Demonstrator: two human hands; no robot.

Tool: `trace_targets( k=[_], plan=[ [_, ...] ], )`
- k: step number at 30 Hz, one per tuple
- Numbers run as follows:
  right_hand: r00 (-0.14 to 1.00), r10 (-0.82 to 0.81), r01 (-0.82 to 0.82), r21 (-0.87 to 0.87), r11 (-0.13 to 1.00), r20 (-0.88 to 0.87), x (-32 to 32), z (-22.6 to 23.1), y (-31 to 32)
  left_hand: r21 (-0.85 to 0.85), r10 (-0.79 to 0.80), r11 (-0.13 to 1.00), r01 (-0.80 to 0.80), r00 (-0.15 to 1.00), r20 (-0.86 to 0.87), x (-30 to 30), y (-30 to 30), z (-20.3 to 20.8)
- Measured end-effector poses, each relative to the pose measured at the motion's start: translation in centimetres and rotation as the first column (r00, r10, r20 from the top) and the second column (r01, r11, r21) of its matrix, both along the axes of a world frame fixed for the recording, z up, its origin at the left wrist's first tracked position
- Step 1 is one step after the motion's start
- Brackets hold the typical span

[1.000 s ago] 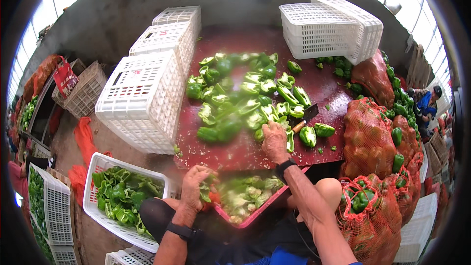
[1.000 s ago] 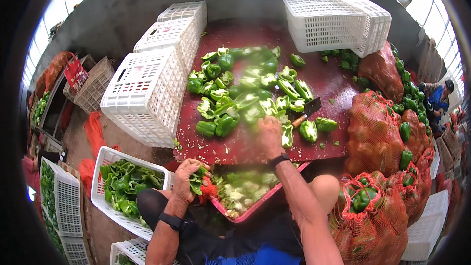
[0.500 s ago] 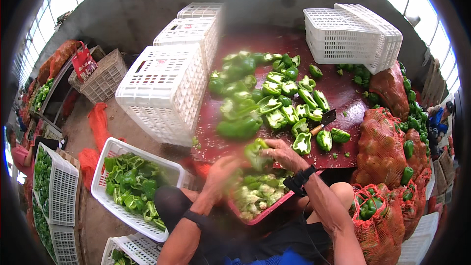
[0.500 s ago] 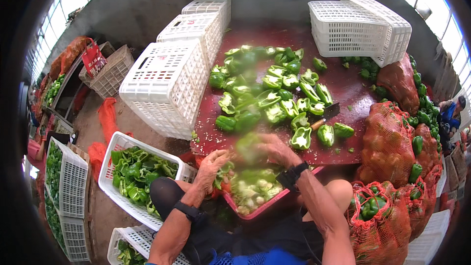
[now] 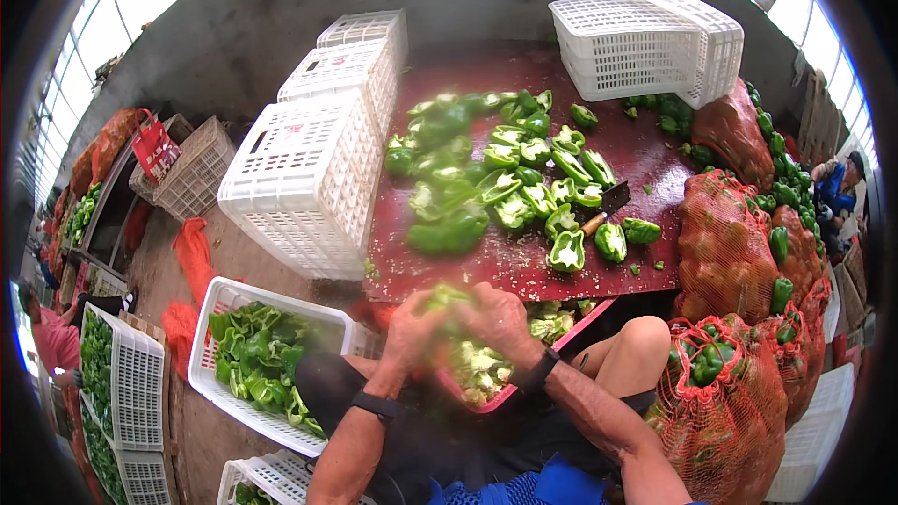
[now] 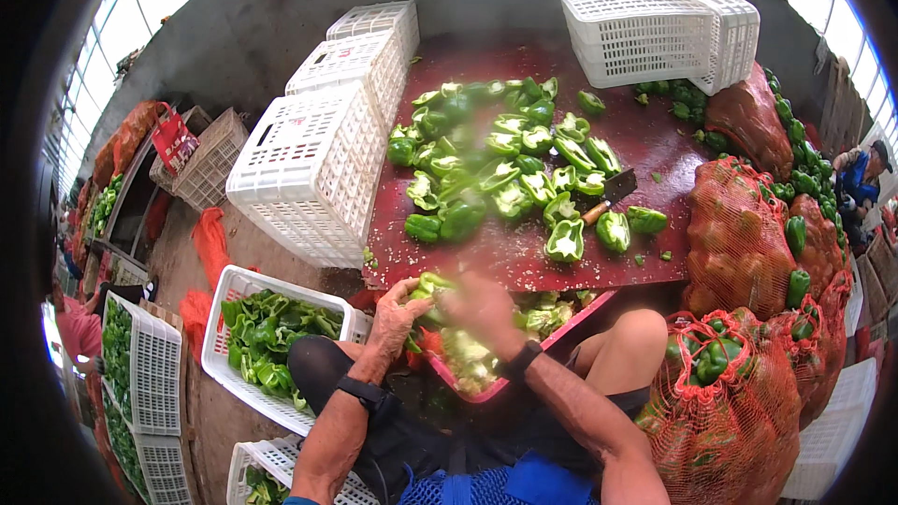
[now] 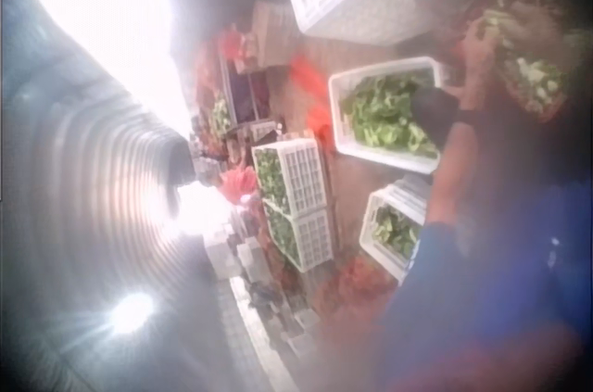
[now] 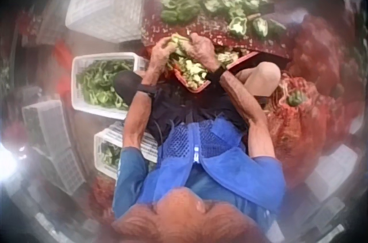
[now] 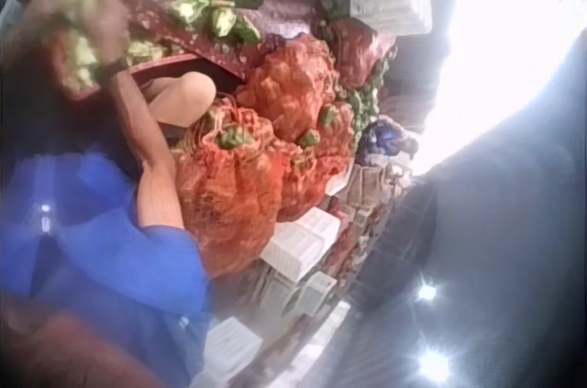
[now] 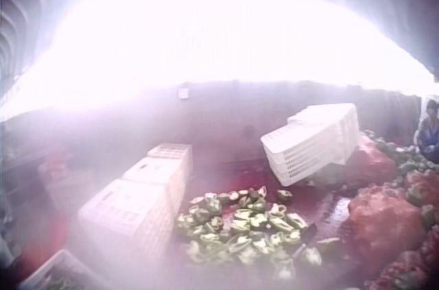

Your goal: Cutting green bell peppers, removing the cores and seeds, and sorting them into crates in a processing facility.

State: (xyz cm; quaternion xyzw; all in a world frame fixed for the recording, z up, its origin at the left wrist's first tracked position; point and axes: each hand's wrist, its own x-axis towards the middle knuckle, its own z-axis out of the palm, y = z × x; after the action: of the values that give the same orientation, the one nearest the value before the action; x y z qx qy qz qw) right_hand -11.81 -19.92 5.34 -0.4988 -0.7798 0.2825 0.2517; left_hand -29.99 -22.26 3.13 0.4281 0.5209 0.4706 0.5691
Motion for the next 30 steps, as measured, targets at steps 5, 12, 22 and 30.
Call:
trace_targets(
  k=[5, 12, 22, 30],
  plan=[
    [0.940, -0.121, 0.158, 0.093, 0.983, -0.319, -0.8, -1.8, -0.5, 0.081, 0.073, 0.995, -0.057, 0.976, -0.207, 1.1, -0.7, 2.0],
    [0.946, -0.043, -0.067, -0.324, 0.944, -0.320, -0.8, -2.2, 1.4, 0.267, 0.059, 0.964, 0.017, 0.960, -0.273, 0.6, -1.2, 2.3],
    [0.983, 0.011, -0.017, -0.030, 0.999, -0.185, -1.2, -3.7, 0.9, 0.300, -0.004, 0.945, 0.128, 0.924, -0.382, 0.5, -1.1, 3.9],
    [0.680, -0.255, -0.170, -0.487, 0.857, -0.687, 0.4, 1.9, 0.6, -0.001, 0.100, 0.995, -0.101, 0.977, 0.191, -0.8, -0.2, 1.9]
  ],
)
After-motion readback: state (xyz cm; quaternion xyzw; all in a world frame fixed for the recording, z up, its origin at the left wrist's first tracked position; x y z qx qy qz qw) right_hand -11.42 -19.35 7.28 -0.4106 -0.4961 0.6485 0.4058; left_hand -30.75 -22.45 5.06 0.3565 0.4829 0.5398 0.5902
